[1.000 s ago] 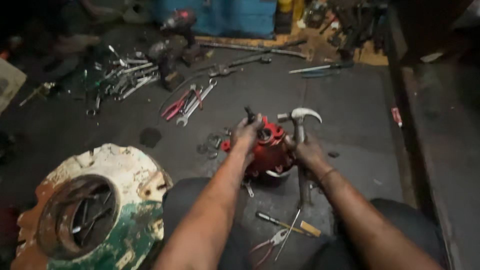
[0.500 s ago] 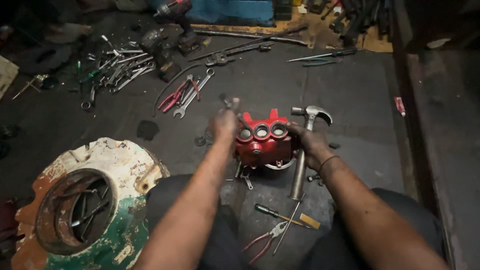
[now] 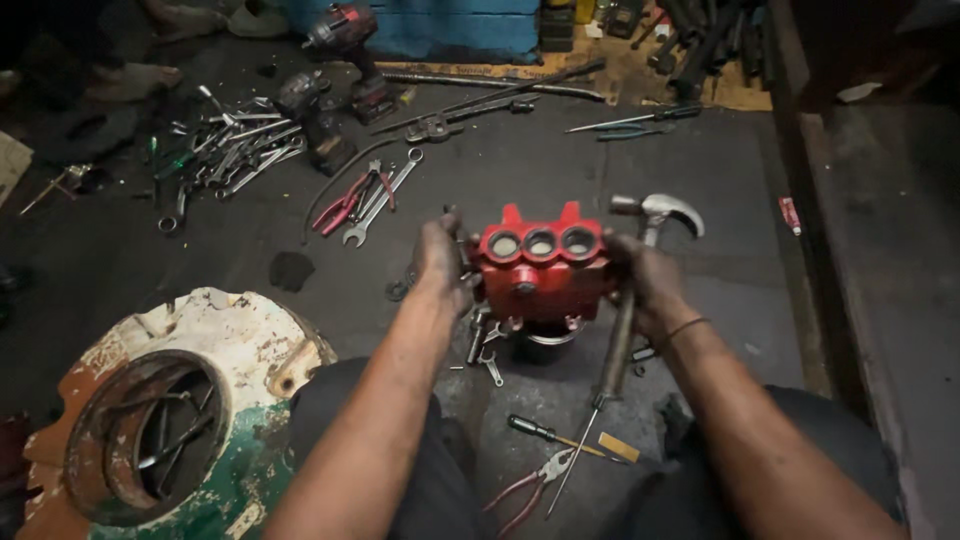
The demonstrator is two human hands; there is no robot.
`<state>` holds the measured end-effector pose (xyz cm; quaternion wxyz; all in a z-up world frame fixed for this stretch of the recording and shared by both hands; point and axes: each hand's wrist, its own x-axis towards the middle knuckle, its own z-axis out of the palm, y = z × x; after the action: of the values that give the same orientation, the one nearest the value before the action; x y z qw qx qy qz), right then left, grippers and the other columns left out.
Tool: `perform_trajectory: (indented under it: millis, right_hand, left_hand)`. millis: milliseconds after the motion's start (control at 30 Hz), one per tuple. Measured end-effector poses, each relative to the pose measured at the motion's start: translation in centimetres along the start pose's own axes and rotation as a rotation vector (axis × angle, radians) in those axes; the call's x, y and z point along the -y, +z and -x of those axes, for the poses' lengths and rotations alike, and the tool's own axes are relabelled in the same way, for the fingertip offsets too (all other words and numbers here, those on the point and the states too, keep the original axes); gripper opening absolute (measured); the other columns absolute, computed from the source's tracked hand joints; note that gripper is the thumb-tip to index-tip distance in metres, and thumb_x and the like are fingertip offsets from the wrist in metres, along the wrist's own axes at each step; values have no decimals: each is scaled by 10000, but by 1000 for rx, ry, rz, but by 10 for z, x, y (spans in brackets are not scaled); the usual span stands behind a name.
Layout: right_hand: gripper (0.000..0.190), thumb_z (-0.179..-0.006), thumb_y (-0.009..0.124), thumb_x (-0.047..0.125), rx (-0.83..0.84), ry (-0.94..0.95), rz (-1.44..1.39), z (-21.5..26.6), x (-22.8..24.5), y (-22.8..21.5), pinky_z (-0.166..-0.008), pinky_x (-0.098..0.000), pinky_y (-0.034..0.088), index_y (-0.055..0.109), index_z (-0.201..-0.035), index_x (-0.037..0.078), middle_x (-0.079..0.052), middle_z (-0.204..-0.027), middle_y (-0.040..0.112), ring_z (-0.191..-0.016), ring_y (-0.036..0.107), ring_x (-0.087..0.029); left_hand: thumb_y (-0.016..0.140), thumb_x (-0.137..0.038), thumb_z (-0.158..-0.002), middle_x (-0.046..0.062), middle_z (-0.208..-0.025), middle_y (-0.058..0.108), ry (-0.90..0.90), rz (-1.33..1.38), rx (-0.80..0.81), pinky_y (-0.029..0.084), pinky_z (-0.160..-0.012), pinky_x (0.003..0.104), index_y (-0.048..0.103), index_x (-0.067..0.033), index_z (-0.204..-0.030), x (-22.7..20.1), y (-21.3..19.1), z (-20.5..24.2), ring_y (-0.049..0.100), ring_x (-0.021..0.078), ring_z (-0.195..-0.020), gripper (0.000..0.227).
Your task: The person uses a hammer and a metal rod to tap components inside a red engine cylinder head. They then use a screwdriver to adjust or remove parts within the cylinder head's openings.
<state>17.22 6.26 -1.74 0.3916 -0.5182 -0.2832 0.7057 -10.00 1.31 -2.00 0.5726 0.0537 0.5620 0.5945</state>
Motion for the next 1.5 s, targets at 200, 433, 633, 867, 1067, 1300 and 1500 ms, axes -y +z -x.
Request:
perform_trajectory:
  millis: [200,433,633,867,1067,1300,1500]
  right_hand:
    - [208,-903,710,286,-65,15,16,14,9,-24,-438,-274,392,653,-769,137,1,-639,556,-489,507,-129]
    - [217,-892,698,317,-65,86,77,14,0,-41,-400,-302,384,618,-782,149,-24,-591,525,-452,485,-156]
    - [221,-916,703,298,-33,95,15,2,-14,-58,-423,-303,409,609,-798,137,-19,-613,532,-478,503,-160]
    - [220,-900,662,370,-33,126,103,0,-17,-62,-520,-312,398,591,-775,204,36,-656,537,-600,519,-132]
    - [283,-896,705,406,-74,117,125,10,-17,-57,-490,-318,389,590,-784,174,15,-666,525,-581,499,-144]
    - [315,-897,708,403,-95,88,148,19,-11,-53,-466,-334,398,620,-822,110,-45,-686,550,-563,512,-178]
    - [250,-905,663,368,-114,116,206,19,-4,-52,-512,-348,432,700,-973,130,-32,-745,611,-618,539,-168]
  left_hand:
    - [472,-486,-962,3,-734,604,-63,-26,80,407,-545,337,522,-195,-755,20,24,9,608,178,-681,360]
    - [511,-441,-943,0,-772,657,-77,-168,13,410,-622,384,545,-221,-750,37,34,7,632,183,-735,295]
    - [470,-434,-950,-28,-851,654,-130,-147,-27,418,-715,395,627,-326,-921,43,36,7,617,156,-812,192]
    - [663,-465,-955,38,-893,704,51,-281,39,474,-688,397,723,-89,-1105,49,49,11,658,218,-803,409]
    - [799,-452,-820,124,-870,779,792,-946,-71,564,-769,411,799,-66,-970,48,60,52,762,288,-808,414]
    - [825,-379,-781,143,-911,782,779,-956,12,570,-771,407,781,-90,-1026,46,64,74,763,294,-831,381]
    - [850,-311,-747,153,-916,777,838,-934,15,579,-763,417,776,-89,-1035,42,59,72,764,300,-844,371]
